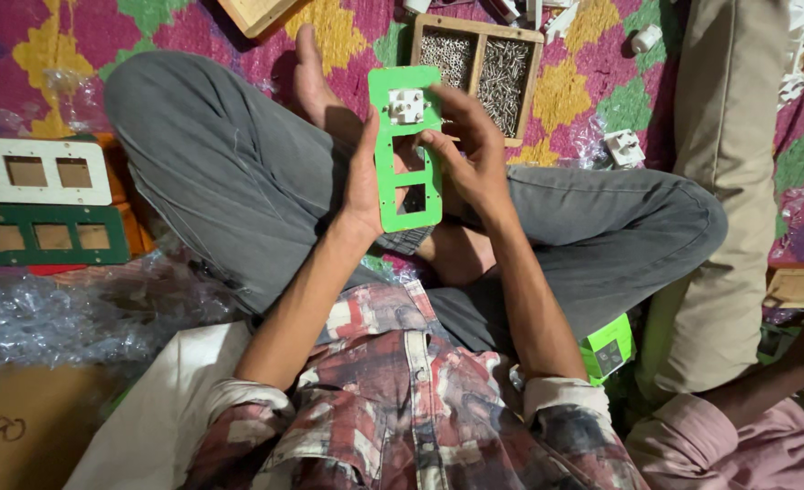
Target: The person sits cross-legged on a floor mat assembling electrical switch and socket plates. They fit white switch and socket modules into a green plastic faceplate, pick small screws from a wooden compartment box, and thread the screws by hand to secure the modules, working on one plate at a time on their lap.
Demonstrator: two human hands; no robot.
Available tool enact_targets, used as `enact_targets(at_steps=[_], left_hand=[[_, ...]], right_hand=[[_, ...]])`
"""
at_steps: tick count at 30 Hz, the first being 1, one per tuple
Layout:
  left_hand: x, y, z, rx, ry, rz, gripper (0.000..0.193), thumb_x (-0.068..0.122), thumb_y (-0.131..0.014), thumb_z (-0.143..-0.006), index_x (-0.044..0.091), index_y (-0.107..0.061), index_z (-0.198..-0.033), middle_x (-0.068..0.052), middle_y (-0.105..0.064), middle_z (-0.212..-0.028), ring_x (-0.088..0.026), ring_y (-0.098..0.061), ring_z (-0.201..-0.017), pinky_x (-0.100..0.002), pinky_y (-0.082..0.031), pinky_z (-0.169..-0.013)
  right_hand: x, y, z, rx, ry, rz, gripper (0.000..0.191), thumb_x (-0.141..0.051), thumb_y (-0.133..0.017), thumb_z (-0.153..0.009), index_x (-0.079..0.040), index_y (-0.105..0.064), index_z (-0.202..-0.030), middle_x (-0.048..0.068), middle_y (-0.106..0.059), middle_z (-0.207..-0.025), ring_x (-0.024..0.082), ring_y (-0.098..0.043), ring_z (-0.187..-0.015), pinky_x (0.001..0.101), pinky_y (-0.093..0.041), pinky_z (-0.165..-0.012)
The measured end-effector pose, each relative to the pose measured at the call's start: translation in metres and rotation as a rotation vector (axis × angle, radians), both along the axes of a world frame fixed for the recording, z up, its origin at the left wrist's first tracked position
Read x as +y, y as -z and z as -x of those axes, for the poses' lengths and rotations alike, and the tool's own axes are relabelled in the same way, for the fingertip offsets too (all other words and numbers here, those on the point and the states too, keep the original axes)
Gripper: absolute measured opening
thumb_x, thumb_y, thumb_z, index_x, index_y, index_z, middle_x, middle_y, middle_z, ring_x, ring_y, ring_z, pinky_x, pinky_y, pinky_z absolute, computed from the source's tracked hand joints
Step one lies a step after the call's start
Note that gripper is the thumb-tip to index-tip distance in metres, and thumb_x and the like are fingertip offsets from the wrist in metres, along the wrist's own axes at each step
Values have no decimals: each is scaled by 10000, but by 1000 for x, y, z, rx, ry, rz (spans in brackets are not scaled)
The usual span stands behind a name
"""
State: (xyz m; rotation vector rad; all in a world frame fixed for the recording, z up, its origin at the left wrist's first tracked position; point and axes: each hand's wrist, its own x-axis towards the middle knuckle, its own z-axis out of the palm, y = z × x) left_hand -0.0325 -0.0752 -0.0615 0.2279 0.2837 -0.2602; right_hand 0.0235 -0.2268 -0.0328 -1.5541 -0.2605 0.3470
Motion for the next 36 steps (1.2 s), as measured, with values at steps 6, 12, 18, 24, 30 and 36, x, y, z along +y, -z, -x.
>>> enact_targets(at_steps=[6, 12, 18, 24, 30, 36], left_hand=[[-1, 2, 0, 5, -80, 3, 585, 547, -539, -1085, 49, -572, -1390, -91, -625, -1220, -207, -619, -1136, -418, -521, -1039], [-1, -1, 0, -5, -70, -41, 608, 550, -545, -1050, 49, -589, -1392, -85, -637, -1228, -189, -612, -1128, -398, -524, -1026], [-1, 0, -1, 24, -65, -15, 573, 543, -543, -1020, 87, -573, -1367, -76, -630, -1250, -202, -619, -1168, -404, -518, -1042], [-1, 1, -2, -47, -98, 35, 570, 532, -534, -1121, 48, -574, -1420, -88, -614, -1266, -207, -595, -1174, -416, -507, -1068], [0, -1, -2, -7, -80, -58, 629, 544, -526, -1064, 29, -572, -1422, -91, -623, -1295, -188, -604, -1146, -398, -509, -1054], [0, 0, -1, -14, -97, -80, 627, 555, -533, -1082, 32, -565, -1427, -96, -620, -1266, -208, -590, -1178, -408, -512, -1055]], right_hand=[[4, -5, 1, -3, 16, -143, 364, 48, -716, -999, -37, -482, -1264, 55, -585, -1181, 149, -668, -1069, 297, -573, -931], [1, 3, 2, 13, -14, -179, 311, 56, -724, -1069, -43, -476, -1228, 83, -625, -1166, 185, -713, -1072, 320, -583, -949], [-5, 7, 3, -173, -60, 90, 394, 64, -688, -1037, -15, -551, -1398, 135, -632, -1350, 203, -663, -1193, 335, -573, -996], [-4, 4, 3, -184, -21, 70, 468, 0, -708, -1023, -18, -495, -1440, 110, -620, -1372, 187, -635, -1256, 303, -570, -992], [0, -3, 2, -53, 5, -40, 325, -36, -749, -1075, -56, -490, -1269, 72, -638, -1206, 158, -720, -1081, 293, -588, -950], [2, -6, 1, -111, 0, 8, 300, -40, -746, -1054, -41, -485, -1203, 81, -643, -1251, 148, -676, -1109, 299, -579, -956]])
